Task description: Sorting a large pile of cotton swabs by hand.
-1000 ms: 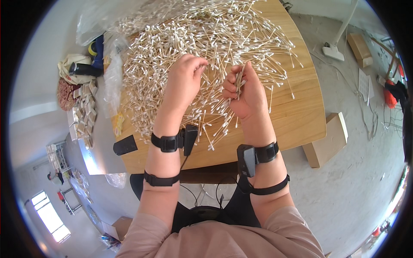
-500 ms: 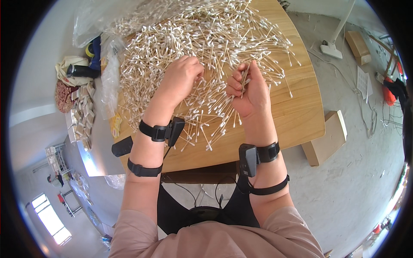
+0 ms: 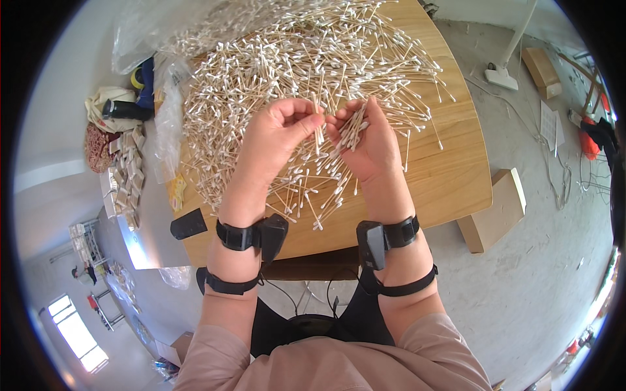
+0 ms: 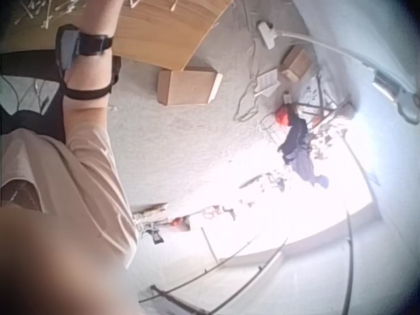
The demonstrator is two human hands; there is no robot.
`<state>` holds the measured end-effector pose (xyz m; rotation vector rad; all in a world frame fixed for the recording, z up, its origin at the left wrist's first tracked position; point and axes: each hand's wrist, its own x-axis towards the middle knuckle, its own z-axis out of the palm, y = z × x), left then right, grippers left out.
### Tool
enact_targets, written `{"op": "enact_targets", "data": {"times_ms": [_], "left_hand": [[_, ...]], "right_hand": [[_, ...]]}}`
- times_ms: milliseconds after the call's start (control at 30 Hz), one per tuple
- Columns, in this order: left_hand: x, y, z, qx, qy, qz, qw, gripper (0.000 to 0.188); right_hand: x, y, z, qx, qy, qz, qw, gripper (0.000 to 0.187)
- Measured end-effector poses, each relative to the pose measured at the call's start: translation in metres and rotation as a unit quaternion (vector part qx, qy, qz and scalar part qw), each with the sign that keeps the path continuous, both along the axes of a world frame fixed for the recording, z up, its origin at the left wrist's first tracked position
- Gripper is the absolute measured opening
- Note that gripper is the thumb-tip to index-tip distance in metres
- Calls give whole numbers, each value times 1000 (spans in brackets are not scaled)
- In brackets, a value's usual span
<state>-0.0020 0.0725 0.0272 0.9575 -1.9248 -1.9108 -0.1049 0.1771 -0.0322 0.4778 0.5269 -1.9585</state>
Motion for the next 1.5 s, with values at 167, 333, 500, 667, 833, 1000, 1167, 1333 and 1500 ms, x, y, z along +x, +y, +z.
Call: {"op": "enact_targets", "data": {"times_ms": [167,333,500,667,833,1000,1167,1333,1500], "left_hand": [[-14,15,-1,-40,-16,-54,998,16],[-18,17,-8,-116,-33,-60,991,20],[-23,17,-5,-52,-27,-28,998,17],[-25,21,-6,-41,-7,18,999,17],[-26,20,-17,-182,47,59,980,17],[-29,21,-16,-150,44,87,984,17],[-31,26,-13,-89,29,107,990,19],[-29,22,-21,60,86,156,982,17],[-21,16,-26,131,157,211,956,17]], "right_hand": [[7,-6,-10,-70,6,10,997,44],[9,-7,-4,-111,6,15,994,46],[7,-7,-8,-83,27,11,996,43],[7,-5,-7,-114,34,12,993,41],[8,-6,-3,-102,29,19,994,40],[8,-7,-5,-93,27,12,995,37],[6,-5,-5,-49,51,50,996,34],[8,-2,1,-23,65,104,992,30],[11,-3,6,-20,76,107,991,30]]}}
